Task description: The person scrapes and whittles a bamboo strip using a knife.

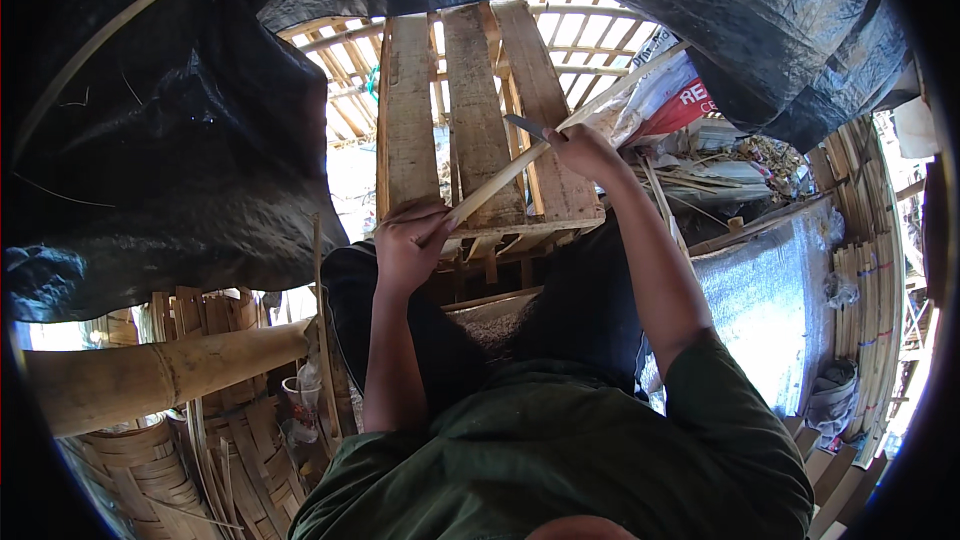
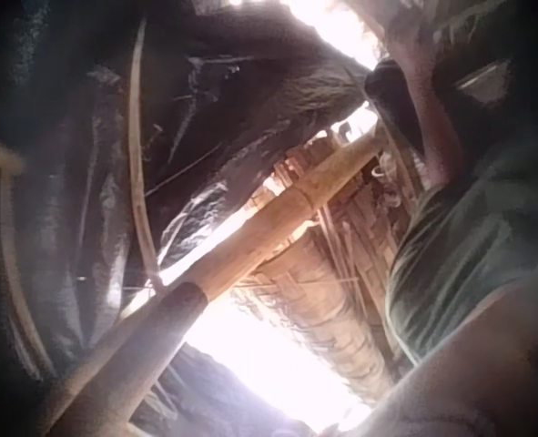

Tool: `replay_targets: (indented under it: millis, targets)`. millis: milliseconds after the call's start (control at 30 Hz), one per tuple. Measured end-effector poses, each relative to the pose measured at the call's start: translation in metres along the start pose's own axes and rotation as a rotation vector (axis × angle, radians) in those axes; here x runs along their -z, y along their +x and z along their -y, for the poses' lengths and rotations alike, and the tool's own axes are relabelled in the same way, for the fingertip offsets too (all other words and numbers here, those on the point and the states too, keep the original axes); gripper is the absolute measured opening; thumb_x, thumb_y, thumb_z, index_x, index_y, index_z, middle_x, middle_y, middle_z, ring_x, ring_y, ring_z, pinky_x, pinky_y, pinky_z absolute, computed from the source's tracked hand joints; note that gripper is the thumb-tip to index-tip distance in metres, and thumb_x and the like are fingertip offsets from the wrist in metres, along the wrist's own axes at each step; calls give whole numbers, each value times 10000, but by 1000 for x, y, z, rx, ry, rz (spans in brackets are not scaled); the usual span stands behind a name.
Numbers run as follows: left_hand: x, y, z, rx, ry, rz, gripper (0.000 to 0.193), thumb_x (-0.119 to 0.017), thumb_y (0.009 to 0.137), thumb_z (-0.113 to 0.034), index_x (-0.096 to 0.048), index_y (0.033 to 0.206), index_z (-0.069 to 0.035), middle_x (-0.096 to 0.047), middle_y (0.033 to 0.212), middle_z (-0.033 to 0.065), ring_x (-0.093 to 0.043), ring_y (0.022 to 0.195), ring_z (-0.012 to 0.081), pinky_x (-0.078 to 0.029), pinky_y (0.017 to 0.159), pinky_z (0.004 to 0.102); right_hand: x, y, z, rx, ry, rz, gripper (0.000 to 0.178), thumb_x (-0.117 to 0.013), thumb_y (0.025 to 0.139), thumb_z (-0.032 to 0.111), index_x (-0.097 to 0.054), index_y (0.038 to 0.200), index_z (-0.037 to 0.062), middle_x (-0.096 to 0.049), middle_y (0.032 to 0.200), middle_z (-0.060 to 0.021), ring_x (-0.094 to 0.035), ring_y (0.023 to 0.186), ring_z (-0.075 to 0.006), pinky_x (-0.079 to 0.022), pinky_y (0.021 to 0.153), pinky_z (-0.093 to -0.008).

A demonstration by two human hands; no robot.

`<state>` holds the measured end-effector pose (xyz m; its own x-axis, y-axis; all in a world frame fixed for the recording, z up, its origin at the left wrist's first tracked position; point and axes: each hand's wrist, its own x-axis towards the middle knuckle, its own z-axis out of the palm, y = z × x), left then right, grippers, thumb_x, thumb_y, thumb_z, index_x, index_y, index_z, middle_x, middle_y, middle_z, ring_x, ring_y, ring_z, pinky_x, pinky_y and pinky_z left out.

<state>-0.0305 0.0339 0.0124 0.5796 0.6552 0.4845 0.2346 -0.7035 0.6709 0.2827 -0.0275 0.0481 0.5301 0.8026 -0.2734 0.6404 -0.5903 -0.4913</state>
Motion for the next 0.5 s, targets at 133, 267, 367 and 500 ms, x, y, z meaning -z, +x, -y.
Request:
replay_targets:
  millis: [133,267,367,500]
  targets:
    - [-1,1,1,-49,18,-15,85,-792,812,-101,-769,872,-46,-763,904,63,-734,874,279,-567,878,396,-10,4,-7,32,-83,-34,607,-481,1030,483,-712,912,-66,-701,866,-303,-705,857,-448,-541,791,-513]
    - [1,0,0,-58,-4,-11,99,-797,804,-100,-774,890,-57,-765,907,58,-734,883,281,-564,893,396,-1,9,-21,-3,53,-40,689,-502,1020,542,-688,805,-86,-671,722,-264,-693,700,-376,-523,700,-489]
    - [3,1,2,-71,33,17,144,-804,803,-67,-777,941,-34,-763,957,93,-735,937,276,-554,887,380,-5,1,-4,-111,97,51,681,-508,1019,556,-702,799,-58,-658,677,-185,-669,643,-263,-508,643,-448]
    - [2,-2,4,-58,15,20,151,-804,801,-76,-776,944,-38,-763,958,84,-732,950,277,-545,909,382,-17,-4,5,152,-5,8,653,-503,1021,539,-694,829,-55,-639,623,-162,-675,614,-259,-506,594,-432]
